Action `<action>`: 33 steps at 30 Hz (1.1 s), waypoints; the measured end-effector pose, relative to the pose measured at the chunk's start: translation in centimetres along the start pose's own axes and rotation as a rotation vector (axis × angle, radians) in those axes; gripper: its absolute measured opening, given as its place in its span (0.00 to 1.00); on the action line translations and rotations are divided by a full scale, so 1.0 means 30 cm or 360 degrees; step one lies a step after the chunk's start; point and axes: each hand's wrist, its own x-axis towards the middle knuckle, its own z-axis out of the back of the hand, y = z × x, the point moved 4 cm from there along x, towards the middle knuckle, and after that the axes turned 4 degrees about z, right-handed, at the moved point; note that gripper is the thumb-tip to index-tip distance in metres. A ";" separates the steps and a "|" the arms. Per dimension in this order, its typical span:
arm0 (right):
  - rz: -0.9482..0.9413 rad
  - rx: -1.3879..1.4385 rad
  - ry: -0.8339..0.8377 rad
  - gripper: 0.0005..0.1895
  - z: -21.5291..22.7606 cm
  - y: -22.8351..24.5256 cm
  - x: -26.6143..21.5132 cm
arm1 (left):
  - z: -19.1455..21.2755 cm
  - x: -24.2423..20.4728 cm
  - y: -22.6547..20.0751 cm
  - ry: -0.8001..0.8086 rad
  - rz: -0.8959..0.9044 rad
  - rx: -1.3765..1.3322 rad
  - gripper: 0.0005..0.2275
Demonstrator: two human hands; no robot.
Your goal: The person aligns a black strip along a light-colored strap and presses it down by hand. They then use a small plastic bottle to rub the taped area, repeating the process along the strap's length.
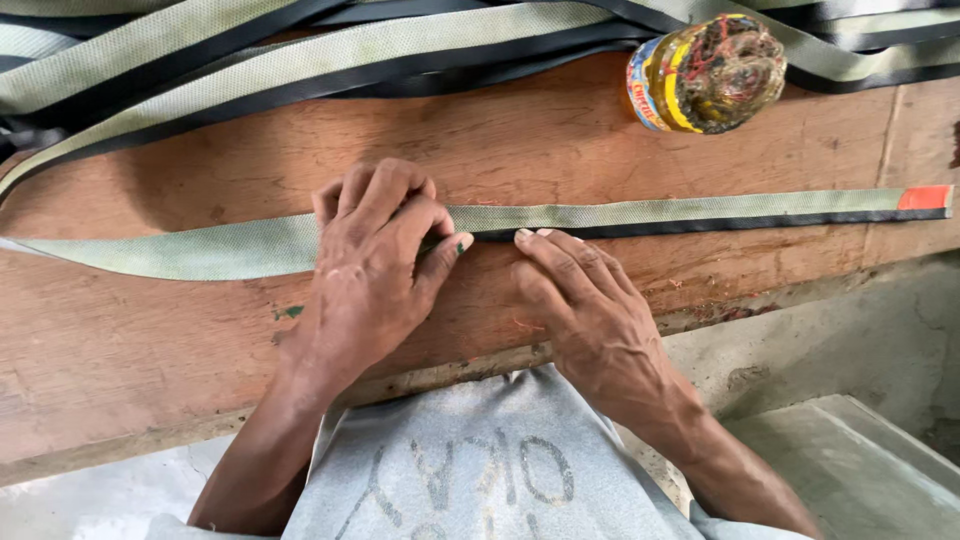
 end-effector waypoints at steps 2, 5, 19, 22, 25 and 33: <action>-0.0003 0.0083 -0.0022 0.28 0.012 0.006 0.009 | 0.003 0.003 -0.003 -0.0016 0.0000 -0.0026 0.08; -0.0015 0.0068 0.0029 0.36 0.027 0.012 0.025 | 0.007 0.008 -0.005 -0.0033 -0.0008 -0.0034 0.08; 0.0104 -0.0011 0.0174 0.14 0.007 0.068 0.084 | 0.041 0.003 0.009 -0.0006 -0.0046 0.0036 0.09; 0.0101 -0.0044 0.0136 0.18 -0.001 0.069 0.085 | 0.065 -0.019 0.026 0.0033 -0.0014 0.0026 0.07; 0.0069 0.0066 0.0087 0.26 0.013 0.063 0.083 | 0.059 -0.021 0.033 0.0003 -0.0026 0.0047 0.06; 0.0063 -0.0036 0.0175 0.42 0.001 0.069 0.090 | 0.045 -0.014 0.042 -0.0040 -0.0015 0.0059 0.06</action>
